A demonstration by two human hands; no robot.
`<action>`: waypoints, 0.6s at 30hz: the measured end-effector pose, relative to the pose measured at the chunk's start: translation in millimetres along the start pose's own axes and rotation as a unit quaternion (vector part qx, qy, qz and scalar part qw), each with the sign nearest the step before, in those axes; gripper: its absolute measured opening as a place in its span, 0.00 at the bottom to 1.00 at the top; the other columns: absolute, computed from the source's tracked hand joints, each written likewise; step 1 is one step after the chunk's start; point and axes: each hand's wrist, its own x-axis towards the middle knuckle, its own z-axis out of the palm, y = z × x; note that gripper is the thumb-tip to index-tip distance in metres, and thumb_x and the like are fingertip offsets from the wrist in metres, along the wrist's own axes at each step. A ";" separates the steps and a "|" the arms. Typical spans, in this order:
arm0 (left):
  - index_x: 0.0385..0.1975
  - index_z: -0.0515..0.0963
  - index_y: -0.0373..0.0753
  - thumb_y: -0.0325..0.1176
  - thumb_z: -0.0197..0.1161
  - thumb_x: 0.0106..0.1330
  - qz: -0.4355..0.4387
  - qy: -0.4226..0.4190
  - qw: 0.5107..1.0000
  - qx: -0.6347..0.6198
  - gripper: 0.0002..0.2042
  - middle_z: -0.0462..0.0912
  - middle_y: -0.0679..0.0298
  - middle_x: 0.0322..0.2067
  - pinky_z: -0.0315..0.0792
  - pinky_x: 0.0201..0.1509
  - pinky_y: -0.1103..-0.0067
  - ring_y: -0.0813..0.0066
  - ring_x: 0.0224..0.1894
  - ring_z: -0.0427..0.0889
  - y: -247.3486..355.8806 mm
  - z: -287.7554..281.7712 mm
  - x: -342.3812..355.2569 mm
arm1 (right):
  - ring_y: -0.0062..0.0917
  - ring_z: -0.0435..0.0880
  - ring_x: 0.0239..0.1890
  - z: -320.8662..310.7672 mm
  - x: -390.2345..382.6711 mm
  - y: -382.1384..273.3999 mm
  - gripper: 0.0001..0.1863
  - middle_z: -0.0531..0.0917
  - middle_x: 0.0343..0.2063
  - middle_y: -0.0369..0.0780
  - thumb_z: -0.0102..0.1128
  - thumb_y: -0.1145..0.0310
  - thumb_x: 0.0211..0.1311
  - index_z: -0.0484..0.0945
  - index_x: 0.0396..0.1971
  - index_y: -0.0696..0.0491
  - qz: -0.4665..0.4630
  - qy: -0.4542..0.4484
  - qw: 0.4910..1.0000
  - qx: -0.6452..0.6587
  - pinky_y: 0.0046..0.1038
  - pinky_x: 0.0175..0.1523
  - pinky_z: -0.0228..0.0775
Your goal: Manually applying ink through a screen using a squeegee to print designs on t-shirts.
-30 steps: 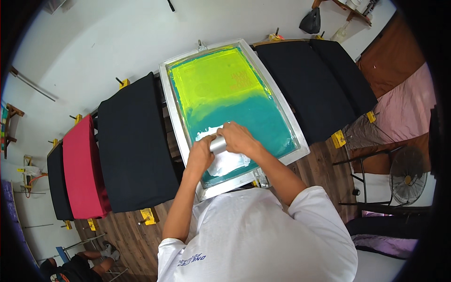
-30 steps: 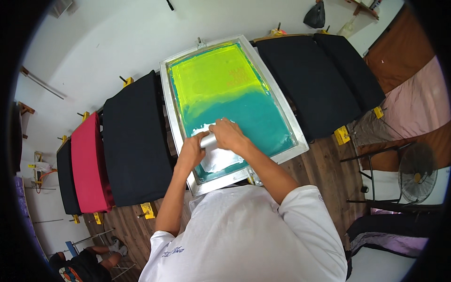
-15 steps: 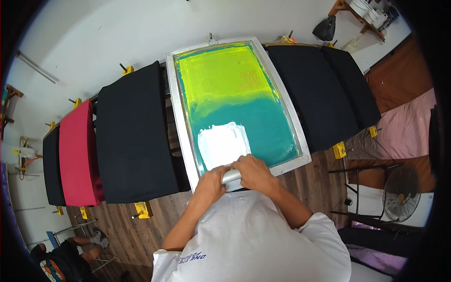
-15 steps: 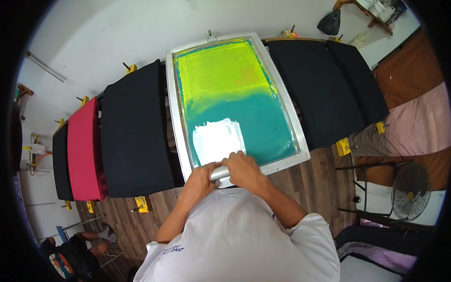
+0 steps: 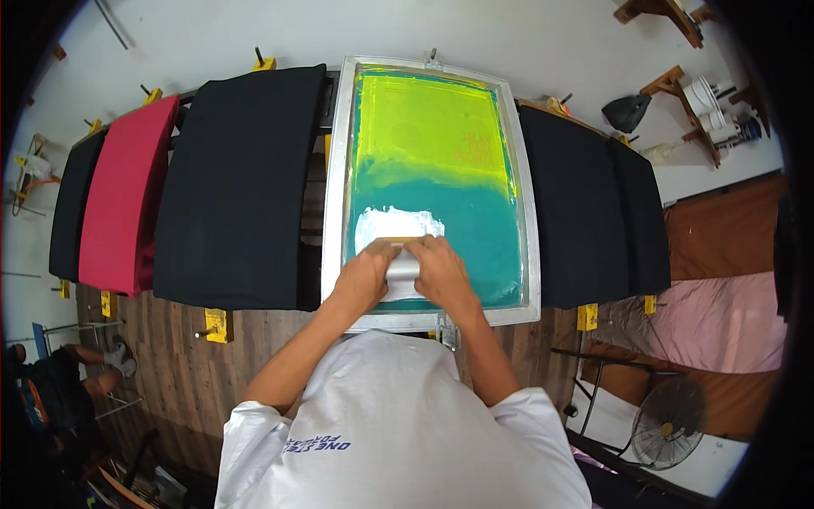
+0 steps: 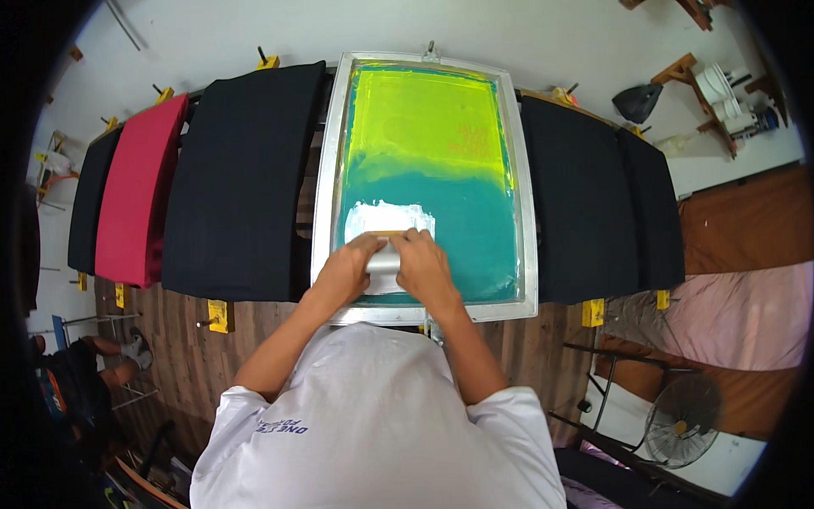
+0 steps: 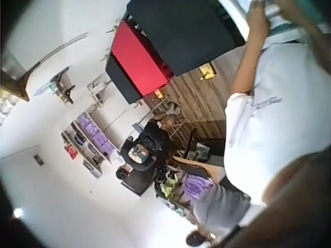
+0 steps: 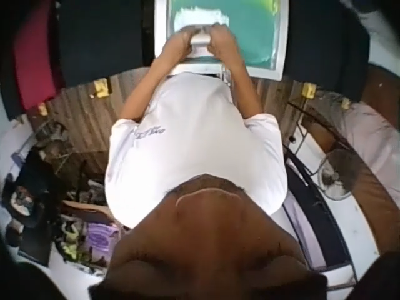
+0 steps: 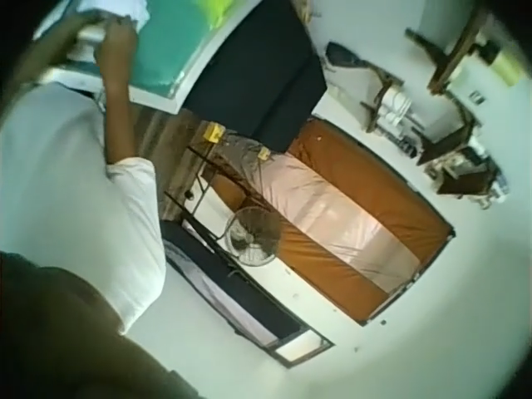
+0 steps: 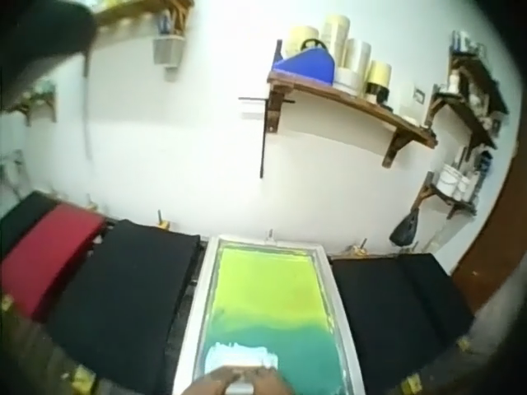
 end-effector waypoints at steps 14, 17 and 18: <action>0.57 0.73 0.31 0.15 0.63 0.45 -0.018 -0.092 0.996 -0.002 0.32 0.74 0.43 0.58 0.74 0.60 0.64 0.44 0.58 0.76 37.8 -3.2 -65.3 | 0.44 0.77 0.52 -3.0 -72.5 -34.5 0.28 0.79 0.51 0.48 0.61 0.85 0.39 0.78 0.48 0.59 0.049 -0.107 0.993 0.000 0.40 0.56 0.72; 0.54 0.74 0.29 0.17 0.63 0.45 -0.047 -0.143 0.988 -0.039 0.29 0.77 0.42 0.53 0.76 0.57 0.64 0.44 0.52 0.80 42.2 -9.6 -56.3 | 0.45 0.77 0.52 -14.4 -67.0 -38.8 0.28 0.79 0.51 0.49 0.61 0.85 0.39 0.79 0.48 0.59 0.057 -0.123 0.991 0.011 0.40 0.56 0.72; 0.54 0.74 0.29 0.17 0.63 0.45 -0.043 -0.147 0.988 -0.037 0.29 0.77 0.42 0.53 0.76 0.57 0.64 0.44 0.52 0.80 44.3 -11.2 -52.4 | 0.45 0.77 0.52 -14.7 -63.7 -38.9 0.28 0.79 0.51 0.49 0.61 0.85 0.39 0.79 0.48 0.59 0.061 -0.118 0.991 0.012 0.40 0.56 0.72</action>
